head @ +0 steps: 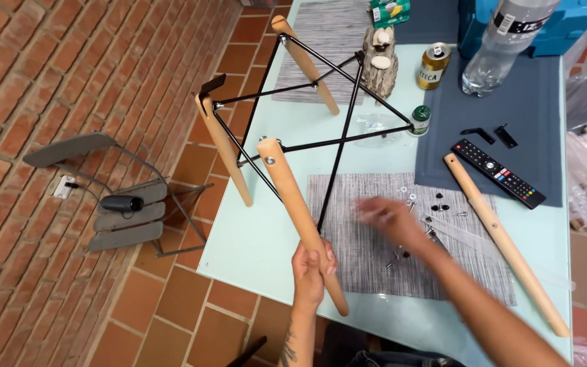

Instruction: The person assembles a small table by attaching wooden legs to a black metal frame using screws and an Allen key. They insert the legs into the frame, align the holes, and tighten the fasteners to secure the structure.

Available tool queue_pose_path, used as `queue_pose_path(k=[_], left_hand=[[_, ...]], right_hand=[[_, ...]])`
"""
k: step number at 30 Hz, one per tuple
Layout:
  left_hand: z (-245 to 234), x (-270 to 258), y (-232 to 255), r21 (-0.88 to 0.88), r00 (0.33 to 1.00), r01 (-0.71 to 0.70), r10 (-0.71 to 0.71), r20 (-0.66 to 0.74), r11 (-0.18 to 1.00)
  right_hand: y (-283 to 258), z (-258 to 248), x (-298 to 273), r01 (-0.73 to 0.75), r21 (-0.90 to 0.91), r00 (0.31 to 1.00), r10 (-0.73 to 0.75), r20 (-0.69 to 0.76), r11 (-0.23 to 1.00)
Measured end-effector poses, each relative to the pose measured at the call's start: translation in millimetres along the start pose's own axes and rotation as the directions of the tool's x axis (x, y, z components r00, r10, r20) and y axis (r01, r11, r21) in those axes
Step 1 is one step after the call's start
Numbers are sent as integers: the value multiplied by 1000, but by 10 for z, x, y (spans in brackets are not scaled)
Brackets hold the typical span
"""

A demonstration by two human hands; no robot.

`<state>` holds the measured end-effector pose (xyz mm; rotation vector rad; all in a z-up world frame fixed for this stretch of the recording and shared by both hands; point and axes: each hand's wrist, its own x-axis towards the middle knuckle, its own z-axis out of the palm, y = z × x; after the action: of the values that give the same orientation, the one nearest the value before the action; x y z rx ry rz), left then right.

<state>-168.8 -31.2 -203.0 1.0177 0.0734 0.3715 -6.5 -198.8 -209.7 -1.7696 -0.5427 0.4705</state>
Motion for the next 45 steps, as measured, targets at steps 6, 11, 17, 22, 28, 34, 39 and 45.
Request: queue_pose_path(k=[6,11,17,22,28,34,39,45], left_hand=[[5,38,113,7,999,7,-6,-46,1000],[-22,40,113,-2,999,15,-15,-46,1000],[-19,33,172,57,998,23,-20,-59,998],[41,52,235,54,997,17,-13,-74,998],[62,95,201,92,978,-199,203,-42,976],[-32,45,198,68,976,-215,216,4,974],[-47,-1,240,26,976,-217,217,6,976],[-50,-113,326,-54,996,-65,61,-64,996]], right_hand=[[1399,-983,489,-156,-539,974,39,-222,828],[1450,-933,653,-43,-646,996,86,36,762],[1331,-919,925,-85,-664,987,152,43,743],[1450,-1177,1010,-205,-681,966,255,-27,703],[1059,-864,350,-23,-674,976,164,146,739],[1018,-501,-375,181,-639,950,35,311,748],[1509,-330,-722,250,-768,957,-29,290,590],[1220,-612,-767,43,-557,996,7,88,830]])
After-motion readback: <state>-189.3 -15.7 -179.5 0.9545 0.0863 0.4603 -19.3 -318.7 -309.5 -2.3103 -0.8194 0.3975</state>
